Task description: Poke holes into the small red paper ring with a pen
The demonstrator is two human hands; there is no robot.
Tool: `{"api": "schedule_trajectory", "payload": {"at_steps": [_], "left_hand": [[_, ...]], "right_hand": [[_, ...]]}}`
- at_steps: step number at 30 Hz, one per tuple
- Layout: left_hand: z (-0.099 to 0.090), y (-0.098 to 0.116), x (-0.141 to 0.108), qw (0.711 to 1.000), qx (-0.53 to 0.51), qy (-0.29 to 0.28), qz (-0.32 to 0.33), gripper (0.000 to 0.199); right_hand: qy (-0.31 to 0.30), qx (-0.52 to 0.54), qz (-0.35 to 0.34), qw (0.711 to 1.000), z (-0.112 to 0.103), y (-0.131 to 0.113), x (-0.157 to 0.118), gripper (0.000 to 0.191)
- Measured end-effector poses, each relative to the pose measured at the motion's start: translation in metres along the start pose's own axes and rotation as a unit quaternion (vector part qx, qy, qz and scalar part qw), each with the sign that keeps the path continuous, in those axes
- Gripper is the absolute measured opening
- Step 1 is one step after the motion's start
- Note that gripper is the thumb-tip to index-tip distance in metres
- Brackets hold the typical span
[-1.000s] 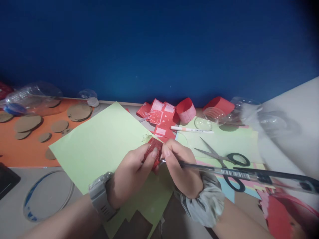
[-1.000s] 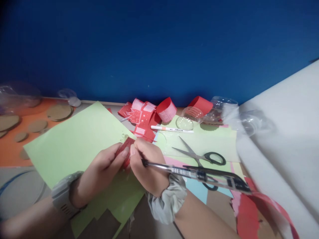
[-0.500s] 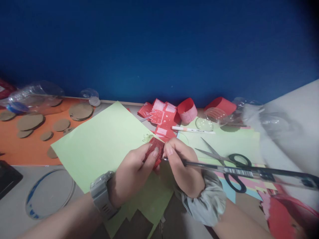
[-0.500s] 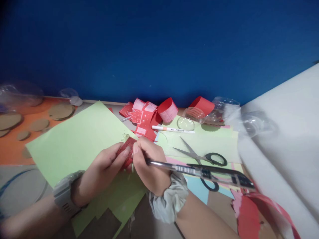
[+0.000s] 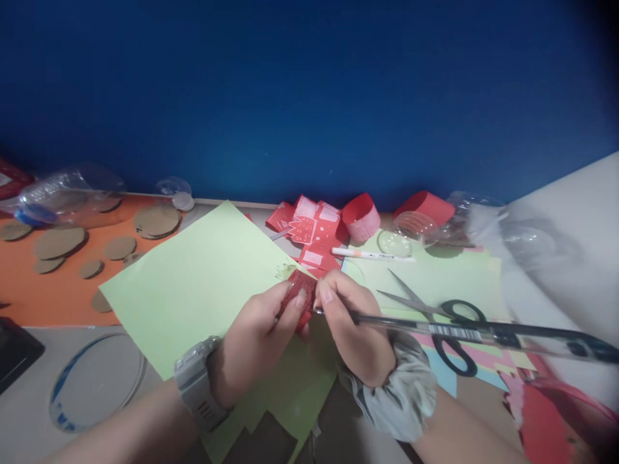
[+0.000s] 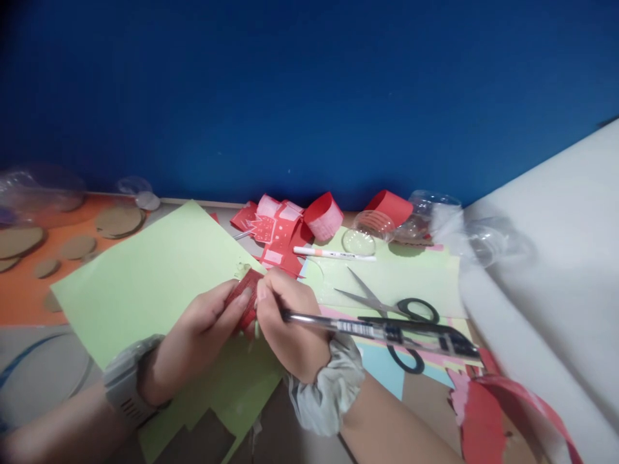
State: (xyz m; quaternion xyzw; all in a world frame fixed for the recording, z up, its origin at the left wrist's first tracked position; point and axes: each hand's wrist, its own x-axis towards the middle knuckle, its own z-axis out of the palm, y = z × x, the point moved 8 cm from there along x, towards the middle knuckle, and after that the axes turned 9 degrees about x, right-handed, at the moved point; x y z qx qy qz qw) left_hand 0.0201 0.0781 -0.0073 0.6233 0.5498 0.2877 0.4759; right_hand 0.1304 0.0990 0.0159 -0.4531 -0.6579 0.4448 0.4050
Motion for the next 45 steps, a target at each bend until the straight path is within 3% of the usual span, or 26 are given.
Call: {"api": "schedule_trajectory", "payload": {"at_steps": [4,8,10,15,21,30,45], "left_hand": [[0.001,-0.002,0.000,0.999,-0.029,-0.008,-0.012,0.033],[0.000,0.002,-0.002,0.996,-0.087,0.005,0.002,0.031],[-0.002,0.006,-0.002,0.995,-0.094,0.019,0.023,0.025],[-0.001,0.005,0.001,0.993,-0.110,0.027,0.015,0.022],[0.002,0.000,0.001,0.996,-0.084,0.005,-0.021,0.029],[0.003,-0.005,0.000,0.999,-0.005,-0.009,-0.045,0.032],[0.004,-0.007,0.000,1.000,0.007,-0.008,-0.029,0.029]], "right_hand": [[-0.012,0.083,0.025,0.996,0.003,0.004,-0.004,0.027],[0.111,0.146,-0.014,0.983,-0.015,0.004,-0.008,0.031],[0.142,0.162,-0.036,0.976,-0.019,0.002,-0.009,0.030],[0.105,0.191,-0.043,0.975,-0.012,0.002,-0.009,0.031],[0.095,0.143,-0.051,0.984,-0.012,-0.003,-0.007,0.032],[0.044,0.107,0.003,0.993,-0.005,0.004,0.001,0.031],[0.020,0.093,0.011,0.995,-0.003,0.007,0.002,0.027]]}}
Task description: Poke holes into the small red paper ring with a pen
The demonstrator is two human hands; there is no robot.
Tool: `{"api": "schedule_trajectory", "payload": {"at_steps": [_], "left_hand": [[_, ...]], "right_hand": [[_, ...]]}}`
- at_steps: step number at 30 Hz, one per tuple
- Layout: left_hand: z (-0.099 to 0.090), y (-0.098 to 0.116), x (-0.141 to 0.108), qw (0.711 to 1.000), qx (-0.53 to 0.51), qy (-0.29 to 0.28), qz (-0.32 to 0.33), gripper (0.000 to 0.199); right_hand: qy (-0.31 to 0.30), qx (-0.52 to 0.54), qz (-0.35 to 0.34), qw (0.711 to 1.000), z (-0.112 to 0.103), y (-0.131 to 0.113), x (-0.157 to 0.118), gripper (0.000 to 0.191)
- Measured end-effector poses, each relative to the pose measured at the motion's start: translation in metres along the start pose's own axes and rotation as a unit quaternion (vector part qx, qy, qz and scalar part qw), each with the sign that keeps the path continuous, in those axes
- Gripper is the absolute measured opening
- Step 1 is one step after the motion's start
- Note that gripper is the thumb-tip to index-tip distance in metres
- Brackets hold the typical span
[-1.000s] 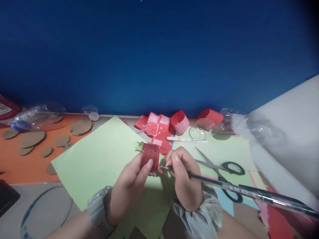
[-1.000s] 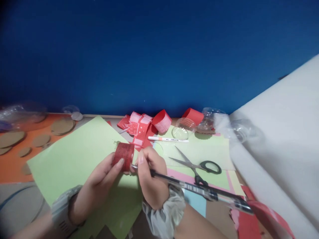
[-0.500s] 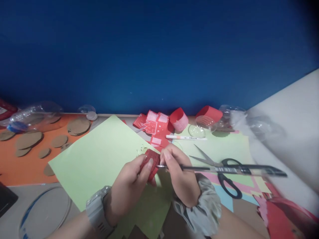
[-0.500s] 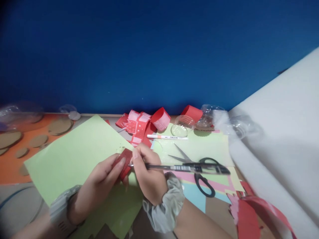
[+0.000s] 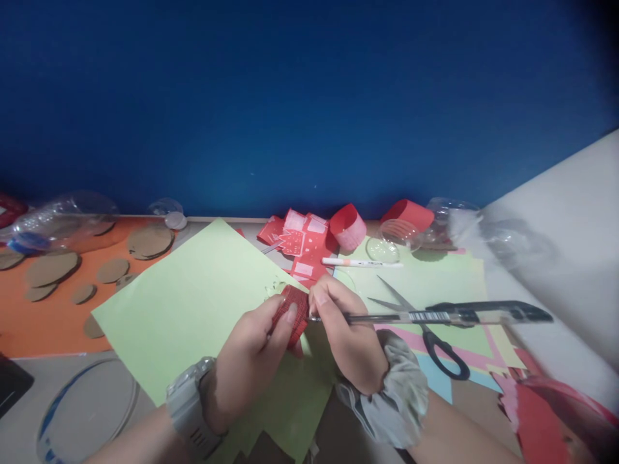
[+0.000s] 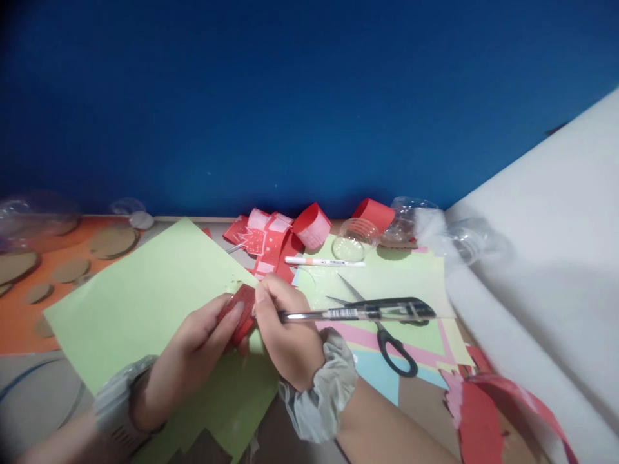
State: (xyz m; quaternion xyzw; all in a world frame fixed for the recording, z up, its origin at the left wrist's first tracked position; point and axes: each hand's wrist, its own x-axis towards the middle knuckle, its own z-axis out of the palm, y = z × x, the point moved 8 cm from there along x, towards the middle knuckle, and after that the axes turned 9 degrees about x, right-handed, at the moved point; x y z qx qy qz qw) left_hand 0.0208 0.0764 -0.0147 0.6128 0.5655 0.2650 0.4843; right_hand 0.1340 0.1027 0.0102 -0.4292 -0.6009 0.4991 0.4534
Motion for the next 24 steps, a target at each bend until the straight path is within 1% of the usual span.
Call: {"api": "schedule_trajectory", "payload": {"at_steps": [5,12,18,24], "left_hand": [[-0.0005,0.0018,-0.0004,1.000,0.003,0.002,0.016,0.032],[-0.0007,0.0023,-0.0004,1.000,-0.002,-0.004,0.012,0.031],[-0.0008,0.0043,-0.0015,1.000,0.000,-0.002,0.018,0.032],[-0.0005,0.0031,-0.0009,1.000,0.008,-0.001,0.011,0.031]], "right_hand": [[-0.016,-0.028,0.000,0.999,0.0036,-0.0026,0.0007,0.025],[-0.005,-0.034,0.003,0.999,0.0012,-0.0033,0.0007,0.026],[-0.031,-0.052,0.017,0.998,0.0045,0.0004,-0.0010,0.025],[-0.005,-0.045,-0.002,0.999,0.0006,-0.0036,0.0003,0.027]]}}
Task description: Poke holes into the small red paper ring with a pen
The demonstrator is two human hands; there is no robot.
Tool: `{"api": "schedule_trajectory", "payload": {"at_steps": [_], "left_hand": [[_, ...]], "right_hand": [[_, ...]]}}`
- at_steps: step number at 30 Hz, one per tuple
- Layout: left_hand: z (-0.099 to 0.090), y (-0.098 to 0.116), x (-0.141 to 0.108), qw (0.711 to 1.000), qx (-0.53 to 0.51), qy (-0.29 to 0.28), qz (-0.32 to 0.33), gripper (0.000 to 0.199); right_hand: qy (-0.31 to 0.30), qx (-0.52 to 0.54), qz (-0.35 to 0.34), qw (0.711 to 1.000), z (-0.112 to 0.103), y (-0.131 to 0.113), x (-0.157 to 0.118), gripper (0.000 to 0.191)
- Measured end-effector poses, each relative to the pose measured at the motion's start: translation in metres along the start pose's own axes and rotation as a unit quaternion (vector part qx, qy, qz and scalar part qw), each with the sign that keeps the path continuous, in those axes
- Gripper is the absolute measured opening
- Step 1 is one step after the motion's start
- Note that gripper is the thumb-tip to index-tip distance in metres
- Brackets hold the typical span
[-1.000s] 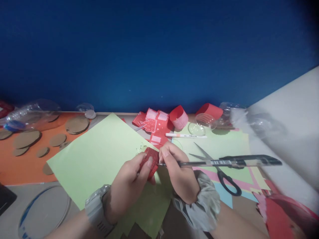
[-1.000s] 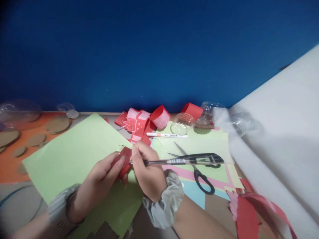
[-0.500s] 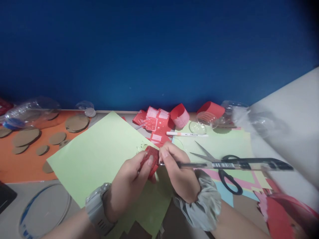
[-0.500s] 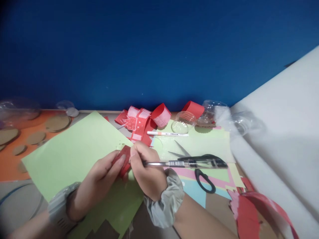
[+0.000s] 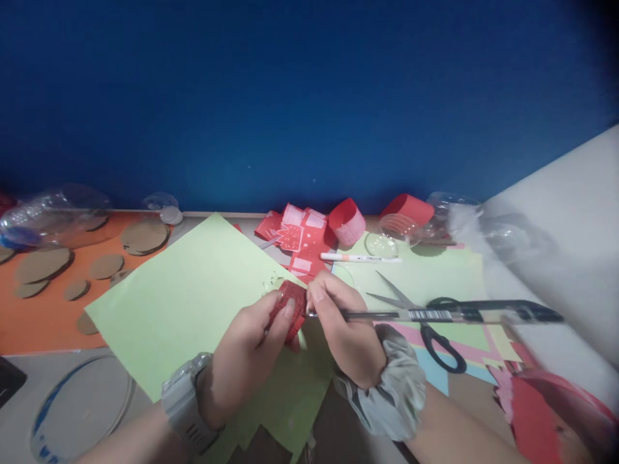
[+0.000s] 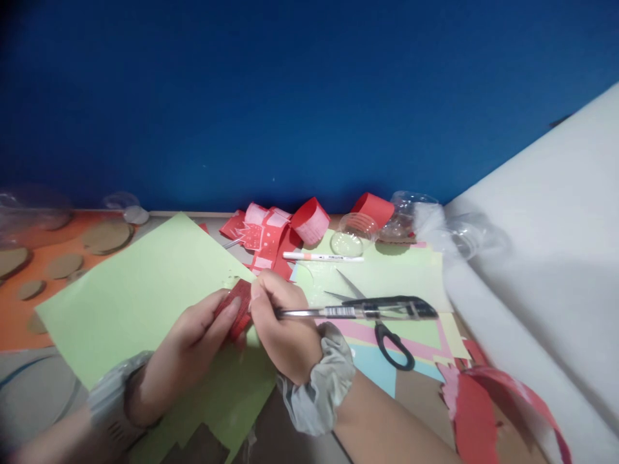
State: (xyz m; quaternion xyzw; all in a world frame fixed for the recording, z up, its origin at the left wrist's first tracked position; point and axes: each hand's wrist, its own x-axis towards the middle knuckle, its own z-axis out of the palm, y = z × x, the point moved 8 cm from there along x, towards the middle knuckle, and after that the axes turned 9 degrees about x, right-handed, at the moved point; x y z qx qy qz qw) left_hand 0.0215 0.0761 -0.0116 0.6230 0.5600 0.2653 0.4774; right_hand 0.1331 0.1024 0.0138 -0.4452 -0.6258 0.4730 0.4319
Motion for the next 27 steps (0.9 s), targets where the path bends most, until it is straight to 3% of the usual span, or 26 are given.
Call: {"api": "schedule_trajectory", "payload": {"at_steps": [7,27], "left_hand": [[0.0002,-0.0012,0.0002,1.000,-0.004,-0.002,-0.001,0.032],[0.0000,-0.0016,0.0006,1.000,0.004,-0.003,-0.013,0.031]], "right_hand": [[-0.029,-0.022,0.003,0.999,0.0035,0.0012,-0.0017,0.024],[-0.013,-0.002,0.000,1.000,0.0010,0.0005,-0.0010,0.025]]}}
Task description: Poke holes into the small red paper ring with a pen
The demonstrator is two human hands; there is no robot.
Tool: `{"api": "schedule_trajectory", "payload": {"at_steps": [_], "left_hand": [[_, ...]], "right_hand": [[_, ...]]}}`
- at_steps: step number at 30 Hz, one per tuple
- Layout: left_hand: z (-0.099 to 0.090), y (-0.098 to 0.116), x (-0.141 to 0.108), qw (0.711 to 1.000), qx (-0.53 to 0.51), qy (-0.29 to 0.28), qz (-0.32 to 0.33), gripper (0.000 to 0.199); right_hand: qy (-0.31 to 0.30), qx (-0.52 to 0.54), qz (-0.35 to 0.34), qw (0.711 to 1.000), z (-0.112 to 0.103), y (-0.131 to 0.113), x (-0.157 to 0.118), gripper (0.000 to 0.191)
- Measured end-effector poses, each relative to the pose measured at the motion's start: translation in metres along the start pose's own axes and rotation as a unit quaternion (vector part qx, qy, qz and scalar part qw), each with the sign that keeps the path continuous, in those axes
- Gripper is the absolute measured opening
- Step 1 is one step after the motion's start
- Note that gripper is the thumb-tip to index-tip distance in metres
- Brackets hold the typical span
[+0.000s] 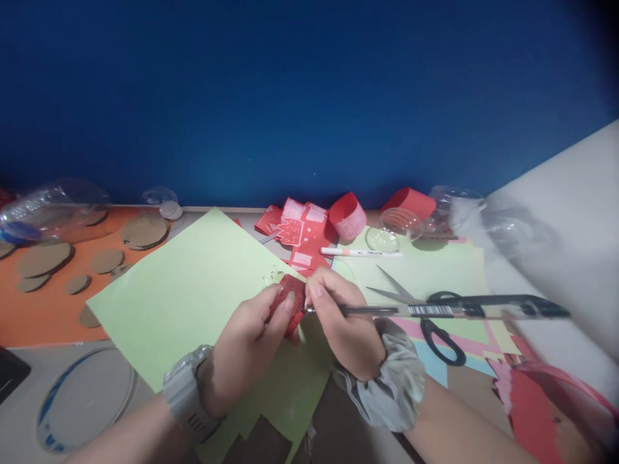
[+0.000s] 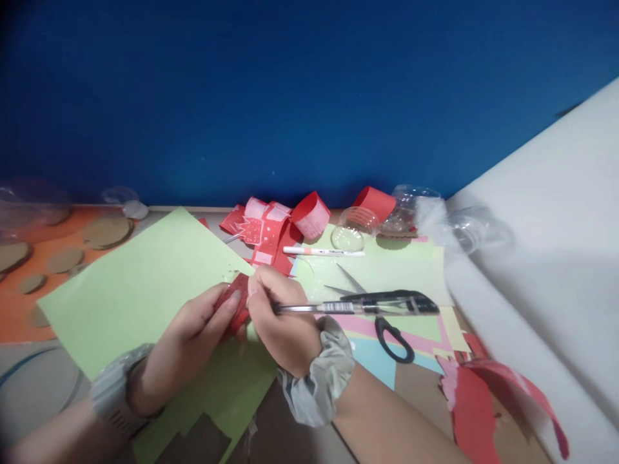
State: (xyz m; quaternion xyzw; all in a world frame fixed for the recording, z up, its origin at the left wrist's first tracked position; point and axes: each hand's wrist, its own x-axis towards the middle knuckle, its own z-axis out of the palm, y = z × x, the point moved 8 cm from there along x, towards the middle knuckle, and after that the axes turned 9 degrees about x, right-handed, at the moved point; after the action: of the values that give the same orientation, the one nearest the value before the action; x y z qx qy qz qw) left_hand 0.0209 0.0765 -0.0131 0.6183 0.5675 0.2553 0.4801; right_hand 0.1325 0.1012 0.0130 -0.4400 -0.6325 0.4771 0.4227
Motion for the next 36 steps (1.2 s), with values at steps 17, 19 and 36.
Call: {"api": "schedule_trajectory", "payload": {"at_steps": [17,19,36], "left_hand": [[-0.0011,0.0026,0.0005,1.000,0.000,0.009,0.019,0.033],[-0.0011,0.0026,-0.0001,1.000,-0.001,0.009,0.018,0.034],[-0.0019,0.0016,-0.0006,1.000,0.005,0.009,0.016,0.034]], "right_hand": [[-0.031,-0.041,-0.012,0.999,0.0052,-0.0028,-0.0002,0.028],[-0.034,-0.044,-0.012,0.998,0.0054,-0.0028,-0.0007,0.029],[-0.021,-0.025,-0.008,0.999,0.0026,-0.0015,0.0005,0.026]]}}
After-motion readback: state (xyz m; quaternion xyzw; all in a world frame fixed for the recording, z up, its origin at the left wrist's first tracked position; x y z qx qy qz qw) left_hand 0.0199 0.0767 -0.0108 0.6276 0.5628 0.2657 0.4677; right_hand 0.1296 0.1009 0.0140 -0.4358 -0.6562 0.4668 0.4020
